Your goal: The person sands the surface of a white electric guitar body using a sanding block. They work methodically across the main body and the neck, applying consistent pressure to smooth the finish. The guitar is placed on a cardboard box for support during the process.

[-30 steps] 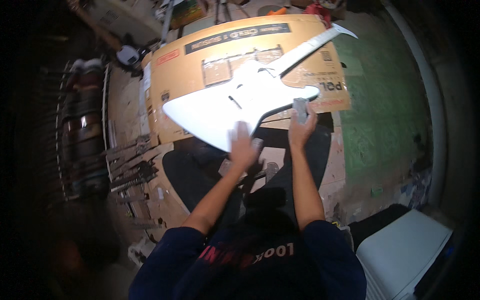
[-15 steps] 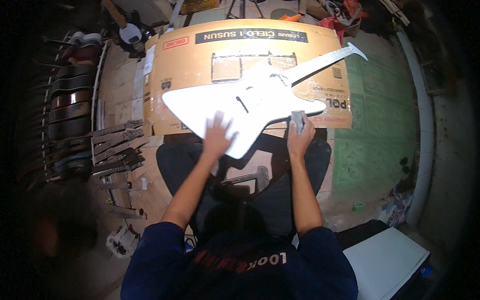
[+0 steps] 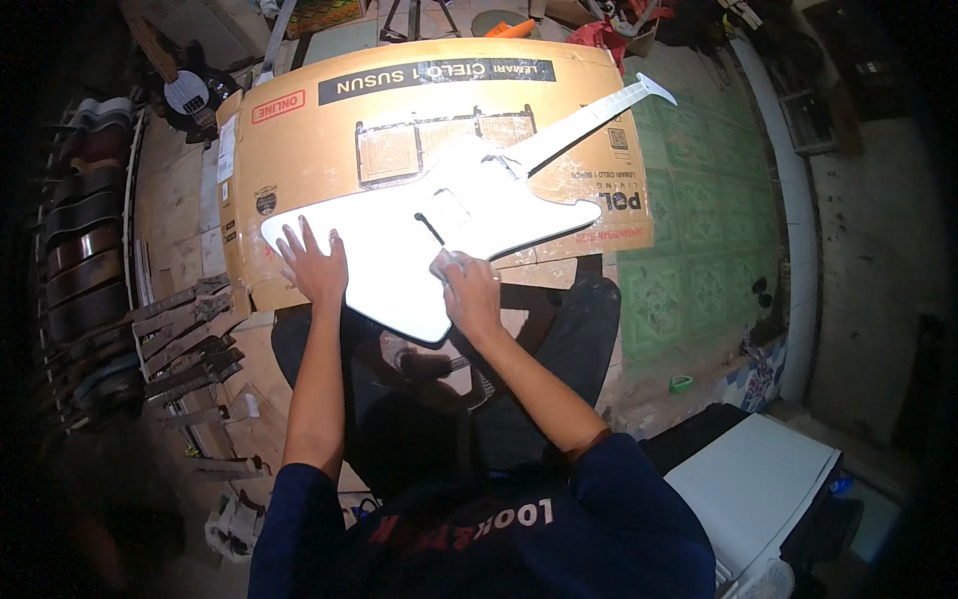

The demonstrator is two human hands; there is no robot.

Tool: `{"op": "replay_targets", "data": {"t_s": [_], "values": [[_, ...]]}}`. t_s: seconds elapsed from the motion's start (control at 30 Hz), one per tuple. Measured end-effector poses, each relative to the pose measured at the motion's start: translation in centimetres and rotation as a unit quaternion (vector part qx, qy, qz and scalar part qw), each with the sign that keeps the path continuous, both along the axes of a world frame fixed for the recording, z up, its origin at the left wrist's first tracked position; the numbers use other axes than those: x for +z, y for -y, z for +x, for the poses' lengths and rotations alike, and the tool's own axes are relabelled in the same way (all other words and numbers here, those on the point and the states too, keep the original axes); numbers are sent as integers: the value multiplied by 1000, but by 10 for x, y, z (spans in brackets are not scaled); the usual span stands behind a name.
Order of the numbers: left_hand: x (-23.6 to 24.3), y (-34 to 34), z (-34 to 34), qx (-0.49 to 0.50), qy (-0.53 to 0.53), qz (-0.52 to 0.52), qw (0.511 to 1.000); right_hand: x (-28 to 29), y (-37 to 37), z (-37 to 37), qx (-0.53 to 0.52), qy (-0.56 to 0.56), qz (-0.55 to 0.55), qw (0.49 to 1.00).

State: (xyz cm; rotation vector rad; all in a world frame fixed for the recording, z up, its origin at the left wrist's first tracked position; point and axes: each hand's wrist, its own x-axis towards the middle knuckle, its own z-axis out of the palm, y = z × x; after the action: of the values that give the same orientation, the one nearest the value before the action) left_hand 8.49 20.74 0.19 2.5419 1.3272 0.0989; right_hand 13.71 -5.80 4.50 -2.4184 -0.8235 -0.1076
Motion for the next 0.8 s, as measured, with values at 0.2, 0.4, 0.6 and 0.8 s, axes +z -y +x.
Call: {"op": "replay_targets", "data": {"t_s": [0.2,0.4,0.6,0.8], "values": [[5,3,7,19,-4,3,1000,-12,99,132,-216,27,-45,975],[4,6,10,21,0,15,1000,-36,23,29,-75,-12,34,997],[2,4,7,22,9,15,1000,-35,16,31,67,-53,28,996],[7,6,11,22,5,13,1000,-7,43,97,-177,4,-13,984]]}}
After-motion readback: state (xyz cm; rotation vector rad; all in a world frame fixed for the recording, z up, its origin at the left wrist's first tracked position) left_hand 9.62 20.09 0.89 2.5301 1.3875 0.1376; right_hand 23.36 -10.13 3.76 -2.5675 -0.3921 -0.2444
